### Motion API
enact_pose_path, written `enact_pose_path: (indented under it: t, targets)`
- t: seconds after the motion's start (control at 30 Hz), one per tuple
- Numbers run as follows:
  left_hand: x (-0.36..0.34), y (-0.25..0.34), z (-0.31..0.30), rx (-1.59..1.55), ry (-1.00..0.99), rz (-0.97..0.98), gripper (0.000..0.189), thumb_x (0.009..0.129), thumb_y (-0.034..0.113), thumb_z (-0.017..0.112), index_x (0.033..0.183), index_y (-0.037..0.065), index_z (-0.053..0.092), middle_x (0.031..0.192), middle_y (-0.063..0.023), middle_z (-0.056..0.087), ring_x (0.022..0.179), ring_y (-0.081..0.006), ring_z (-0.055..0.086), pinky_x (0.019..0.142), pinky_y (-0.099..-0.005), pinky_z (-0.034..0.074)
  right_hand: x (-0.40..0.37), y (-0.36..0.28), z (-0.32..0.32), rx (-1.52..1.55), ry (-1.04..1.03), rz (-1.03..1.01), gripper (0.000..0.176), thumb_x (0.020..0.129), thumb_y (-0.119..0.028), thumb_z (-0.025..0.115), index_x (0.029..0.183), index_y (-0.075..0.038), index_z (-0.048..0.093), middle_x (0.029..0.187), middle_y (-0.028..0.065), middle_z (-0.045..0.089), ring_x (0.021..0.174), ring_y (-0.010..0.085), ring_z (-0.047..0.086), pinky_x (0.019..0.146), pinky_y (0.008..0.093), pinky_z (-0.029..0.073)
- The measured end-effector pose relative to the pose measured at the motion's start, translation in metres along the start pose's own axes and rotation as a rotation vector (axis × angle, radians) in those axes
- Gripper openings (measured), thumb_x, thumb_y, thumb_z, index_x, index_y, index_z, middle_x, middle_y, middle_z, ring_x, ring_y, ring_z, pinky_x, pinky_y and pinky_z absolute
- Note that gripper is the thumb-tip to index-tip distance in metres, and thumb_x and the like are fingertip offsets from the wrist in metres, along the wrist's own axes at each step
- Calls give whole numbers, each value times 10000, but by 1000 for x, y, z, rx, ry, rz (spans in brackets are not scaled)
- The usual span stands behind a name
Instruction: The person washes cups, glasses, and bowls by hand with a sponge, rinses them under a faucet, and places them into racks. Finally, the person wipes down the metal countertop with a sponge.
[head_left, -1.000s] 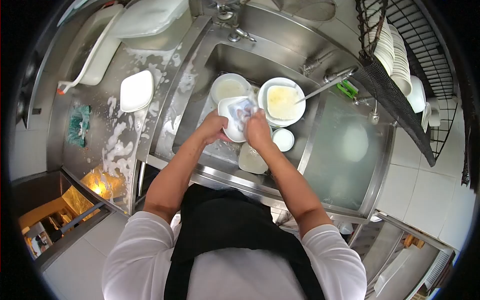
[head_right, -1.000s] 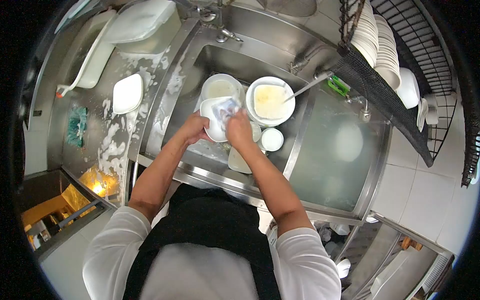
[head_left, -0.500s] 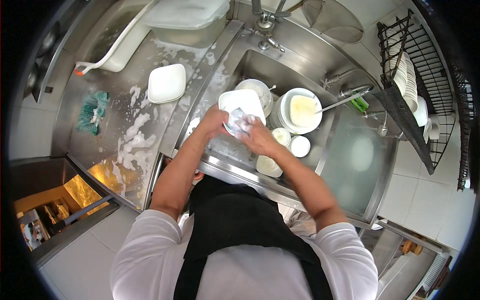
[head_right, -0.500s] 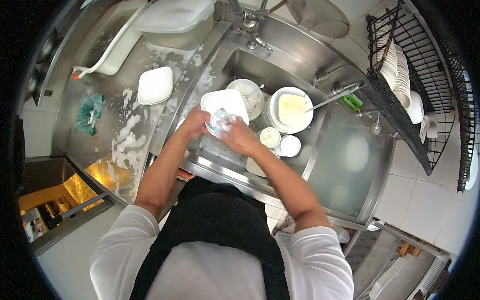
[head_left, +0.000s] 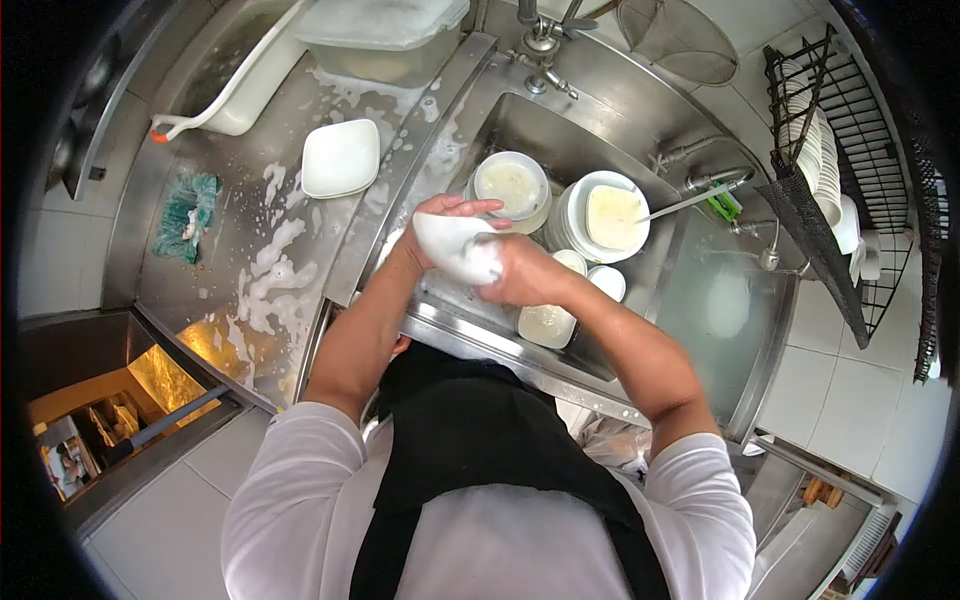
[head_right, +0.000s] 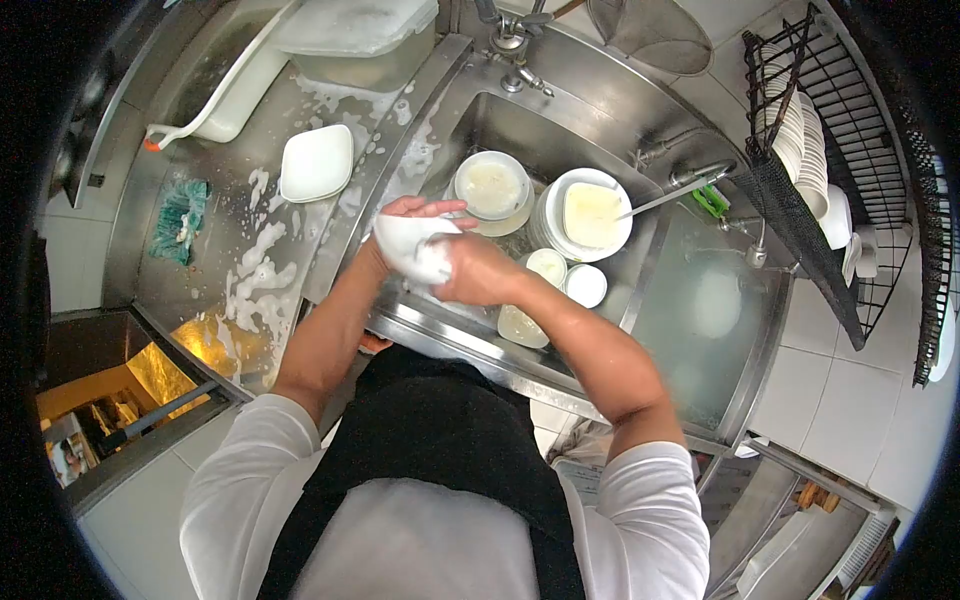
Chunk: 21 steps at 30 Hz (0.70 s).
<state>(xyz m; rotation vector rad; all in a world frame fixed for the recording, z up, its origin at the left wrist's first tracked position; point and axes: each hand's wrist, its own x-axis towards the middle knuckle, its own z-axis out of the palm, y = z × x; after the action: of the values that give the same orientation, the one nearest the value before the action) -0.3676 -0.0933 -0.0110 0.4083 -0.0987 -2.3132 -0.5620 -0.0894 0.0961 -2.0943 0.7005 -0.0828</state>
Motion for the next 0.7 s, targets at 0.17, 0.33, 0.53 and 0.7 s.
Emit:
enact_pose_path:
  t: [0.17,0.33,0.53,0.7]
  targets:
    - [4,-34,15,-52,113,487,605,974,462,499,1379,13,466,1322,-173,571,1223,-333,550,1085,-480,402,7,51,-4,612,390,104,485,842,-297,686,1196,23,600,1150,131,666,985,203,672,855,374,543]
    - [-2,-34,28,98,-49,406,613,836,136,682,1382,-6,442,1282,-161,590,1183,-294,586,1060,-432,437,23,108,33,1658,900,242,491,965,-337,550,1244,67,552,1106,164,659,968,227,666,839,357,553]
    - [16,-32,46,424,96,368,597,768,-25,660,1338,-10,479,1249,-146,601,1123,-255,610,1017,-391,462,13,96,40,788,1241,284,449,896,-179,614,1291,27,563,1237,158,619,1093,283,604,981,377,449]
    - [26,-33,49,588,70,363,429,765,-34,666,1191,-20,616,1160,-102,662,1048,-181,629,947,-328,476,-1,29,9,-323,1055,-150,448,833,-156,669,1273,-83,623,1260,188,603,1165,342,563,1033,470,398]
